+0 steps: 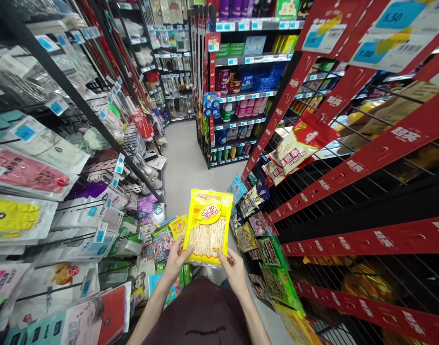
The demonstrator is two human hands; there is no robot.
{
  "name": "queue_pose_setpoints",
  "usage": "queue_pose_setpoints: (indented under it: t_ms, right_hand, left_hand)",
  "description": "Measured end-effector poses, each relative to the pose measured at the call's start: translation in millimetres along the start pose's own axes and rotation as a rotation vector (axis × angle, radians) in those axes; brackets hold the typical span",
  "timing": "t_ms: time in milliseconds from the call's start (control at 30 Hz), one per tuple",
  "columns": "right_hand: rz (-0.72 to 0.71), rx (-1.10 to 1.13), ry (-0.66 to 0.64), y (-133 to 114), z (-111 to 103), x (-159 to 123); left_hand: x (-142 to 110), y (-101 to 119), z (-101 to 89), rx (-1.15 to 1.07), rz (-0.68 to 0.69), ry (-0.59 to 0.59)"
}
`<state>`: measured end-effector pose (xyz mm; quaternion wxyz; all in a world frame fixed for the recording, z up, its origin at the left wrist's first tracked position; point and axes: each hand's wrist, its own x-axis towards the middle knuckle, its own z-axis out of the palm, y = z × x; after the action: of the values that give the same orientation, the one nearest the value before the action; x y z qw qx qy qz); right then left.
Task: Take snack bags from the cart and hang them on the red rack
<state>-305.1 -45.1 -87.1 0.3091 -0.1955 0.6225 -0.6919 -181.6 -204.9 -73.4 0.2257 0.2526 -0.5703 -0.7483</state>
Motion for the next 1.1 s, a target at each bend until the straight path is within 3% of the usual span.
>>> queue_pose_setpoints:
  t_ms: [233,467,600,800,967,1100]
  right_hand:
    - [-0.005,-0.018,0.030,-17,7,-8]
    - [-0.065,-0.079,0.068,-29,11,-17]
    - [-0.067,-0.092,0.032,-50,15,-13]
    - [-0.083,-0.094,-0.017,-88,30,-2]
    - [-0.109,-0.040,0.080,-89,45,-5]
    - [-0.109,-0.034,0.076,-84,45,-5]
  left_hand:
    - [-10,26,9.8,0.009,0.029,0.036]
    - [-21,26,15.8,0.023,0.107,0.107]
    - [-25,33,24.1,0.041,0.140,0.207]
    - [-25,62,37.0,0.041,0.216,0.320]
    - [-23,68,38.8,0.109,0.225,0.408]
    - [-23,63,40.6,0.080,0.214,0.408]
